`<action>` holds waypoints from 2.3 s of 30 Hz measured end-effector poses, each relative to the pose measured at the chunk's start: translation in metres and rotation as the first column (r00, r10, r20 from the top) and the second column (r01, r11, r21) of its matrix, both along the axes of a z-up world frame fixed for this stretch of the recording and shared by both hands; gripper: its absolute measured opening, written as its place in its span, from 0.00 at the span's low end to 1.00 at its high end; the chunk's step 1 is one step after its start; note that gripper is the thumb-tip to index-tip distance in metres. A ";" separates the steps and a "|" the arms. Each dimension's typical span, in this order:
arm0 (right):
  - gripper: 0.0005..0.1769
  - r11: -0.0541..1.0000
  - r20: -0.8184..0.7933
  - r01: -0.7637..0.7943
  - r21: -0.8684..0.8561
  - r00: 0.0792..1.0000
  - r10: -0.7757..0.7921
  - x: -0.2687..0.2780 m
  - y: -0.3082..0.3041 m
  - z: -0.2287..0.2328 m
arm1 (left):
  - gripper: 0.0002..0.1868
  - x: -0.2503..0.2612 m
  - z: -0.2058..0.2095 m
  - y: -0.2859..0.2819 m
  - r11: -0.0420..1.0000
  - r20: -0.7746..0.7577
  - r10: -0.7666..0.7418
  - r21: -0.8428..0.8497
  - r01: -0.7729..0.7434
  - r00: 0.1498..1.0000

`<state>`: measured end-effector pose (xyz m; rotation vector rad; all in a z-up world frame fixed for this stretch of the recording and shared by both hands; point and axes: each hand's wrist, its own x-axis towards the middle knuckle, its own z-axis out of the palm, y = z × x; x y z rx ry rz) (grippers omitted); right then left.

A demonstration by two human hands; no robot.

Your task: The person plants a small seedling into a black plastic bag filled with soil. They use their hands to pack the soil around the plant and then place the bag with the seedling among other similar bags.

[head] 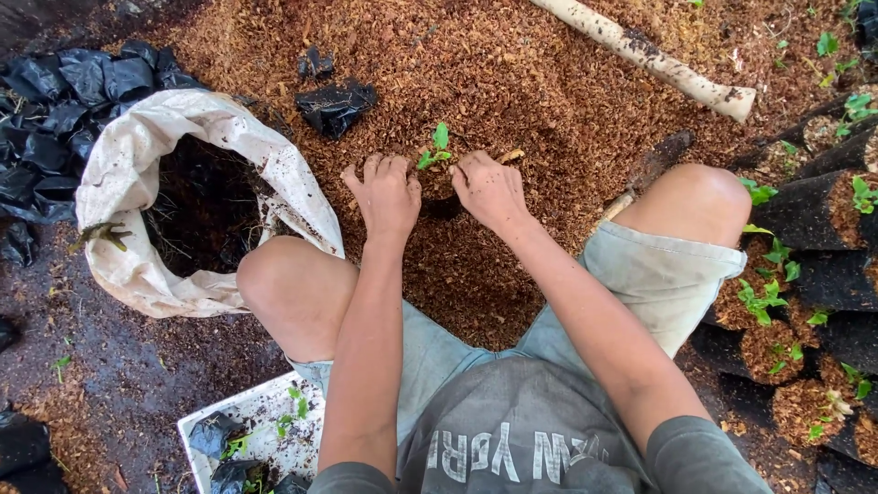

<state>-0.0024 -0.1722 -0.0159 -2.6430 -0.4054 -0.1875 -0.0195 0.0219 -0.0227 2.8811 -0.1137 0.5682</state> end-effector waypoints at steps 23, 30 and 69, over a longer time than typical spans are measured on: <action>0.17 0.978 -0.165 -0.209 -0.030 0.966 0.201 0.048 0.002 0.003 | 0.26 0.009 0.013 -0.015 0.957 -0.362 -0.118 -0.291 0.009 0.925; 0.10 0.970 -0.218 -0.238 0.045 0.945 0.242 0.073 0.007 -0.021 | 0.31 0.022 0.024 -0.016 0.936 -0.466 -0.154 -0.352 -0.023 0.871; 0.29 0.954 -0.537 0.300 -0.022 0.801 -0.264 -0.021 -0.093 -0.159 | 0.17 0.004 -0.032 -0.023 0.869 -0.144 0.049 -0.482 -0.113 0.988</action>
